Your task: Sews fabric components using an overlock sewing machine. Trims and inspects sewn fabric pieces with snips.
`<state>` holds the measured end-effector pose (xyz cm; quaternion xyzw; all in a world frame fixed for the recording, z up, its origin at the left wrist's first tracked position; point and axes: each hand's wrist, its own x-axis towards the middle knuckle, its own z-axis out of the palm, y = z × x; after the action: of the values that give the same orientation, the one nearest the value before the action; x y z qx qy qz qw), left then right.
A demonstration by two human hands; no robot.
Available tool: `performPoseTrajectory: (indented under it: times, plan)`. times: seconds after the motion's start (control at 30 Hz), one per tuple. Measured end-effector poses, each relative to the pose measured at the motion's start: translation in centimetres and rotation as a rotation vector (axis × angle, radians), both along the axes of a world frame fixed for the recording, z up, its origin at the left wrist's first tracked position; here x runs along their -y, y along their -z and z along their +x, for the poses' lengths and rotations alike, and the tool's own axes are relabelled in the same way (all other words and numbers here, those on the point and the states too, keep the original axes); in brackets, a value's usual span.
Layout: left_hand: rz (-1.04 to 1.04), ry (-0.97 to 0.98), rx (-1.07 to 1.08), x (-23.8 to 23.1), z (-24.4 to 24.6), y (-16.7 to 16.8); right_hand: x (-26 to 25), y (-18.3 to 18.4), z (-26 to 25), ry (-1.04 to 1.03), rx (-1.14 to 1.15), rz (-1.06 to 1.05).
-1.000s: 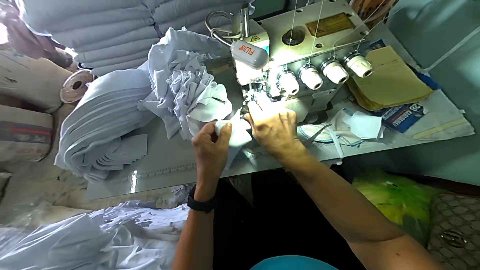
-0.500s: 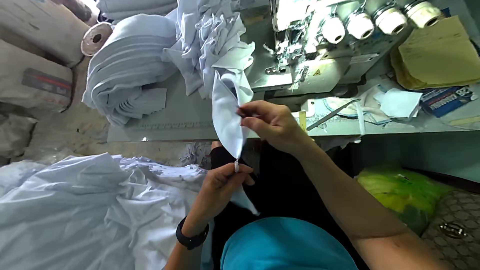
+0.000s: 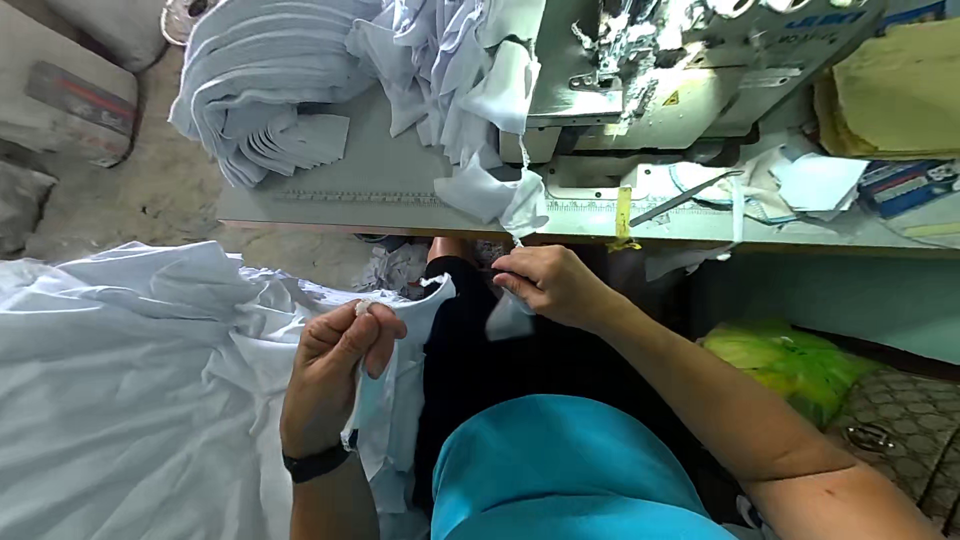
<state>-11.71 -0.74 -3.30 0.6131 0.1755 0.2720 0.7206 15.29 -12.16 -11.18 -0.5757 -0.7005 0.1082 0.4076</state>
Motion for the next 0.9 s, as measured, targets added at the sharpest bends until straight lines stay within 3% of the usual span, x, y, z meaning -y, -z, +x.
performPoseTrajectory:
  times: [0.13, 0.23, 0.33, 0.37, 0.43, 0.5, 0.57, 0.63, 0.73, 0.8, 0.9]
  plan:
    - [0.037, -0.119, -0.236, -0.7, 2.3, 3.4, 2.1, -0.2, -2.3, 0.025, -0.086, -0.027]
    - [-0.098, 0.093, -0.388, 0.8, 5.3, 8.6, 3.3, 0.8, -5.8, -0.05, -0.035, -0.042]
    - [-0.346, 0.277, -0.301, 2.6, 7.0, 10.2, 3.8, 1.1, -7.0, -0.278, -0.161, -0.149]
    - [-0.336, 0.252, -0.292, 3.0, 7.0, 9.9, 3.6, 0.4, -6.5, -0.365, -0.292, -0.167]
    - [-0.098, 0.184, -0.351, 3.7, 6.2, 8.7, 2.5, -2.0, -5.0, -0.415, -0.509, -0.179]
    - [0.217, 0.248, -0.456, 4.0, 5.3, 7.2, 0.6, -4.0, -3.6, -0.317, -0.525, -0.146]
    - [0.338, 0.308, -0.463, 4.1, 4.4, 5.3, -1.7, -4.4, -2.6, -0.225, -0.414, -0.119]
    - [0.351, 0.212, -0.418, 3.7, 2.4, 3.3, -3.3, -3.9, -2.0, -0.187, -0.303, -0.18]
    - [0.257, -0.012, -0.373, 1.8, -1.5, 1.0, -3.1, -4.0, -0.7, -0.291, -0.359, -0.306]
    - [0.103, -0.096, -0.291, 1.2, -2.8, 0.5, -2.3, -4.0, 0.1, -0.366, -0.409, -0.272]
    - [-0.056, -0.06, -0.142, 1.2, -2.6, 0.6, -1.5, -3.0, 0.1, -0.352, -0.195, -0.157]
